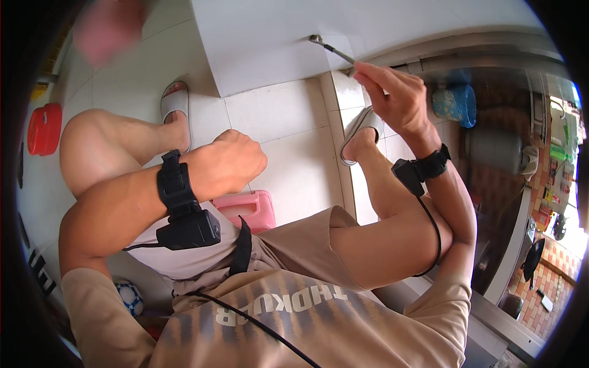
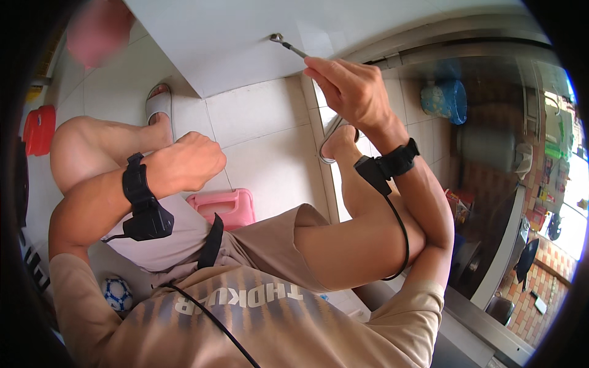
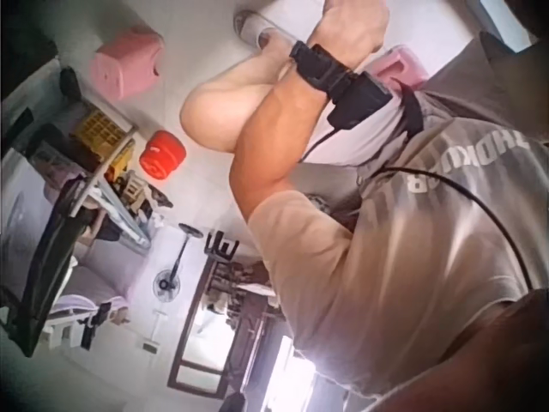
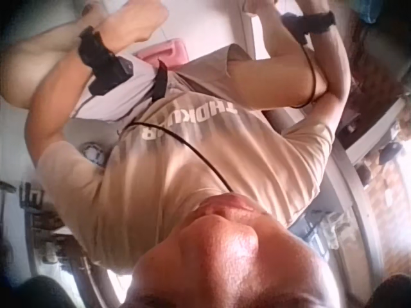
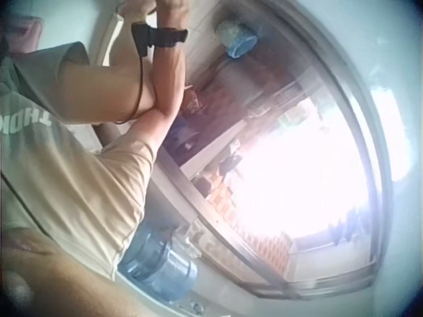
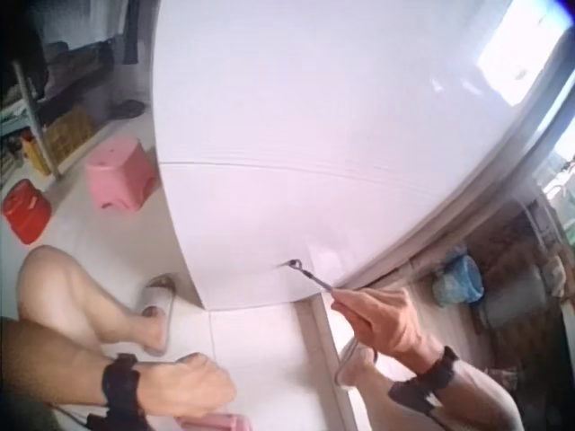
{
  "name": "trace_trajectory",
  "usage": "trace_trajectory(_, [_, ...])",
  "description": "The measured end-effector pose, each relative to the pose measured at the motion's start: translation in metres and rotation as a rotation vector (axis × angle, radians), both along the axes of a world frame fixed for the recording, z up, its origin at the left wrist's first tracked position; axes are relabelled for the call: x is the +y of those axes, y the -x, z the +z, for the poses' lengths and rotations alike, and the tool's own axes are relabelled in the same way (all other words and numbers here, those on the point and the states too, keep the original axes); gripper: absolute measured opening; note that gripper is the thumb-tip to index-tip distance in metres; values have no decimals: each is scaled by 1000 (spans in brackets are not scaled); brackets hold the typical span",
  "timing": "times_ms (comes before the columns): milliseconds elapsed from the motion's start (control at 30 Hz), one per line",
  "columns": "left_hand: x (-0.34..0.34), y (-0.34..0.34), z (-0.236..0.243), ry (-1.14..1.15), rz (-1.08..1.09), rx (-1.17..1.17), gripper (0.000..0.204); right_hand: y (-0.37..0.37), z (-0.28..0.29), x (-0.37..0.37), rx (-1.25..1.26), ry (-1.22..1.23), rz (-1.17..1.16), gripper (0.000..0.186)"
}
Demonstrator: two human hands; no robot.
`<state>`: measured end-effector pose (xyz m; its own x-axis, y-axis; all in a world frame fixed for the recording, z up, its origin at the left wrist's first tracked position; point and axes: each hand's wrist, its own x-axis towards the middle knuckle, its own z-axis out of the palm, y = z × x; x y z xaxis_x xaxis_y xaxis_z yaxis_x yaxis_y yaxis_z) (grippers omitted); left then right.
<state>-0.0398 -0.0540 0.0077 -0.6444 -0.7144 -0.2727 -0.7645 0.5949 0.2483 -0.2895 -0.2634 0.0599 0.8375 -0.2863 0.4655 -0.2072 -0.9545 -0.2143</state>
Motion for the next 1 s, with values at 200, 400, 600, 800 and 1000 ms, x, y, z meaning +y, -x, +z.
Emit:
trace_trajectory(200, [4,2,-8,28,-26,61,6,6,-14,-4,70,-167,-156,13])
trace_trajectory(400, [3,-1,-8,27,-14,40,9,-2,0,-6,66,-196,-194,14])
trace_trajectory(600, [4,-4,-9,93,-14,99,10,3,-4,-7,10,-234,-215,14])
trace_trajectory(800, [-5,4,-4,-81,-33,-1,10,7,-9,-9,174,-304,-415,15])
trace_trajectory(1000, [6,-4,-9,135,-23,113,8,-8,-6,2,-47,-154,-112,13])
